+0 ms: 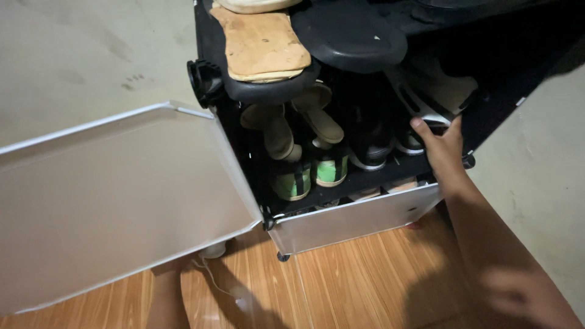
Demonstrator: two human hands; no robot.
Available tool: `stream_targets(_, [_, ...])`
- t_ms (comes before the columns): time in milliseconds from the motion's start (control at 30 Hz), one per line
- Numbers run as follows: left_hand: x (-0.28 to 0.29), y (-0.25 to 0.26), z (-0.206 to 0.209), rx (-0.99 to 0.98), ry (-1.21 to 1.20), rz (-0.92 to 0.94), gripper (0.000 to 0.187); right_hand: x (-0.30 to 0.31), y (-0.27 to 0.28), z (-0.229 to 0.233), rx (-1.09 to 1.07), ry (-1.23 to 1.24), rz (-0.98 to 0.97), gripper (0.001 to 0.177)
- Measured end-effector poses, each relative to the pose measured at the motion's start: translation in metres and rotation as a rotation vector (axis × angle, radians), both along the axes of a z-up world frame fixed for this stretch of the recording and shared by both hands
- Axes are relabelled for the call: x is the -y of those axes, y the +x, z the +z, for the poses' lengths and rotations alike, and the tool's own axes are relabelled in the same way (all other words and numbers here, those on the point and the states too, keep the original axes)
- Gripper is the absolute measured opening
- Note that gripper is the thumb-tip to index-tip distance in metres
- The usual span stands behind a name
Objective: The person gathers shoes from the floor and places them on a multi-tier shoe rack. They handle sneakers, sandals, and flip-flops one at a time, pairing them and arranging them on the rack shelves.
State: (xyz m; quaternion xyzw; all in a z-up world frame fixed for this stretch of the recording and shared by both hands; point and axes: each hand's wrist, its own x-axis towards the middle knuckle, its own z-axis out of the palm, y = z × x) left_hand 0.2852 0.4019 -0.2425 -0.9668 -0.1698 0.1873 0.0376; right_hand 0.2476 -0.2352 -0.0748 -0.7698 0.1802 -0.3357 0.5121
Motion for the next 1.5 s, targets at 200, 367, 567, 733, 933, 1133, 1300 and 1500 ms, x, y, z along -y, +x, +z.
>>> stream_targets(200, [0.004, -0.004, 0.016, -0.039, 0.115, -0.149, 0.048, -0.007, 0.002, 0.008, -0.053, 0.017, -0.030, 0.103])
stream_targets(367, [-0.005, -0.022, -0.003, -0.053, 0.230, -0.247, 0.033, 0.000, -0.002, 0.001, -0.079, 0.016, -0.042, 0.103])
stream_targets(567, [-0.015, -0.085, -0.072, 0.098, 0.162, -0.271, 0.034, 0.003, -0.004, 0.016, -0.313, 0.019, -0.123, 0.102])
stream_targets(733, [0.038, -0.149, -0.058, 0.260, 0.129, -0.562, 0.050, -0.022, -0.054, 0.073, -0.296, 0.173, 0.056, 0.083])
stream_targets(933, [0.134, -0.204, 0.000, -0.100, -0.045, -0.602, 0.024, -0.044, -0.121, 0.003, -0.063, -0.040, 0.015, 0.099])
stream_targets(1133, [0.222, -0.230, 0.036, 0.097, -0.445, -0.618, 0.046, -0.070, -0.224, -0.048, 0.259, -0.411, 0.083, 0.052])
stream_targets(1300, [0.312, -0.254, 0.133, 0.368, -1.066, -0.471, 0.039, -0.048, -0.232, -0.015, 0.144, 0.324, 0.435, 0.051])
stream_targets(1500, [0.394, -0.276, 0.205, 0.707, -1.627, -0.327, 0.028, -0.027, -0.225, -0.062, -0.049, 0.711, 0.938, 0.103])
